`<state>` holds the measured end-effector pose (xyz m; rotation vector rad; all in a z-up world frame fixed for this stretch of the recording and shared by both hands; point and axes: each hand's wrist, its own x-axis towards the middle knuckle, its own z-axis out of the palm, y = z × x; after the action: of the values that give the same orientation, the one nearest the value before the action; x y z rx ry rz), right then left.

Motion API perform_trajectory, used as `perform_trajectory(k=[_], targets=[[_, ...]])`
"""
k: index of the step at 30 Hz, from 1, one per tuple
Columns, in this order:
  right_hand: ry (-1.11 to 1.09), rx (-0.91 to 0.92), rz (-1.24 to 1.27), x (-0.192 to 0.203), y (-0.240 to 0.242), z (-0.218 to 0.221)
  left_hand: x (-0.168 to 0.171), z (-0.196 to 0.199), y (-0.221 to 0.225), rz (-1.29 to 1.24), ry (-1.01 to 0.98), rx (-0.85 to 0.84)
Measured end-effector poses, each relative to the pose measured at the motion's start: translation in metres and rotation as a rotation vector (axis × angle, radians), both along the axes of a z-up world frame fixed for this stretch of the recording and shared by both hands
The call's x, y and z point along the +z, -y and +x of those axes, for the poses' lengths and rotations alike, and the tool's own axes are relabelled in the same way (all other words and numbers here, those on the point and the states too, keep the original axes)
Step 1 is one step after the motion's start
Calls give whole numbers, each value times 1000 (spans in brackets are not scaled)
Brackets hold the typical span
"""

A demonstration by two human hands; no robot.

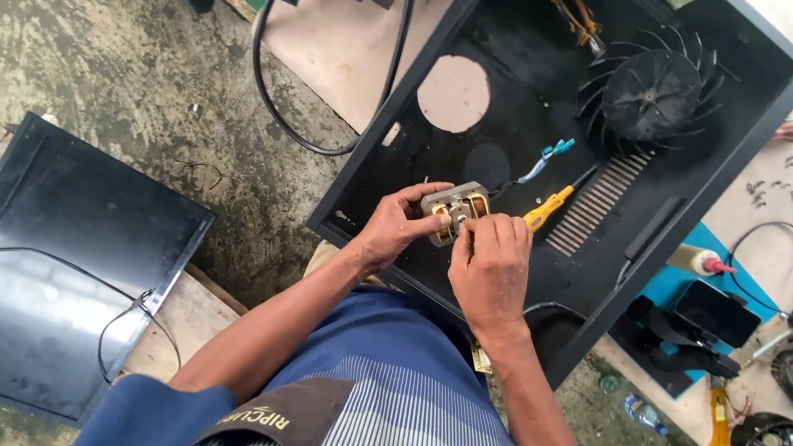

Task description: Installing a motor into a plastic appliance casing by applying adhesive and positioning the component.

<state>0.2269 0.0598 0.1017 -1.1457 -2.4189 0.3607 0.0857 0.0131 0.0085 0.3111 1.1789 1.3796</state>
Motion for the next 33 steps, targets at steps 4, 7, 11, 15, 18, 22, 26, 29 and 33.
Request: perform_trajectory(k=[4,7,11,15,18,22,26,29,33], targets=[[-23,8,-11,-2,-2,1,-12,0,1,6,-12,-16],[-29,15,-9,-3,-3,-1,-29,-1,1,12,-51,-2],[3,25,81,-6,-8,-1,-35,-4,-7,18,-32,2],[-4,74,112,0,-17,6,-31,-3,-9,3,26,39],[-62,37,101,18,-26,10,-1,-13,-10,4,48,41],[-144,-45,70,19,-39,19,15,-22,-10,-6,42,37],[-173,-137,32,-1,-51,37,23,-28,-8,-18,64,62],[-160,-223,-37,-8,-54,50,22,-30,-5,-30,62,60],[-100,-340,-124,-15,-58,64,19,-29,-3,-47,54,55]])
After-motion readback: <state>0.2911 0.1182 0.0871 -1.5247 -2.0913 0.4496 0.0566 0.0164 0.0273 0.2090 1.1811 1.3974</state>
